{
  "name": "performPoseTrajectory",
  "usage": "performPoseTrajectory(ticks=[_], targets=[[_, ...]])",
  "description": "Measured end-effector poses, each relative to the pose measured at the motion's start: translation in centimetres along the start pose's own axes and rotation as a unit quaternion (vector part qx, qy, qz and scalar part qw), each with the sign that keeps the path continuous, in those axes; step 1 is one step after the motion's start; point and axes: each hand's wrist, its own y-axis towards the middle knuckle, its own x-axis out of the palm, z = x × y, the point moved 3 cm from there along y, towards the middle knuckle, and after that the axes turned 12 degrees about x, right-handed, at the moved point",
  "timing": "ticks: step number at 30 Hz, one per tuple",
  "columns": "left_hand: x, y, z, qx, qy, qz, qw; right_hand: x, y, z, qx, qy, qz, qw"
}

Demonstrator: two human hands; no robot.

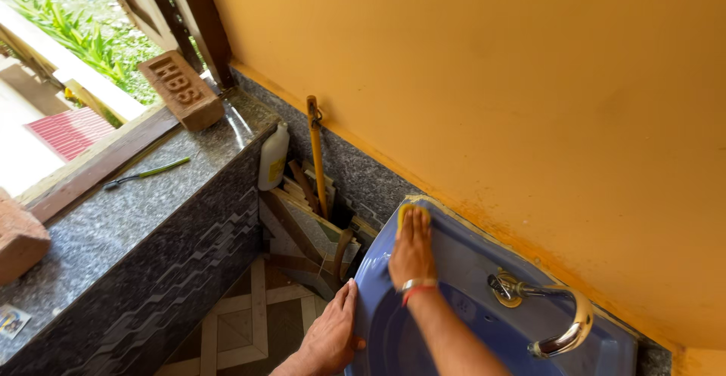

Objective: The person washes their hands under a running tap in a blue sink. They then pick up a yellow sponge, rinse it, and proceed to scrub the sink basin and faucet area thoroughly.

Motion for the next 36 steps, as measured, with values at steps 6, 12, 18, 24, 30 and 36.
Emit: performPoseTrajectory(ticks=[6,12,18,24,30,36], targets=[[-0.8,-0.4,0.8,0.017,0.018,0.005,1.000,-0.4,-6.9,-1.0,0.033,0.046,-0.027,0.998],[0.2,0.7,0.0,-0.013,0.046,-0.012,0.999,2.3,-1.4,4.4,0.168,0.091,0.013,0.981],[1.2,1.0,-1.5,0.045,0.055,0.038,0.997,2.5,-2.6,3.4,0.183,0.099,-0.021,0.978],[0.7,0.8,-1.2,0.042,0.035,0.027,0.998,1.8,-9.4,-0.2,0.144,0.151,-0.023,0.978],[-0.7,1.2,-1.6,0.064,0.036,0.009,0.997,-0.1,-7.3,0.5,0.047,0.116,-0.040,0.991],[-2.4,0.4,-1.6,0.047,-0.037,0.020,0.998,-1.8,-3.2,-0.2,0.014,0.090,-0.039,0.995]])
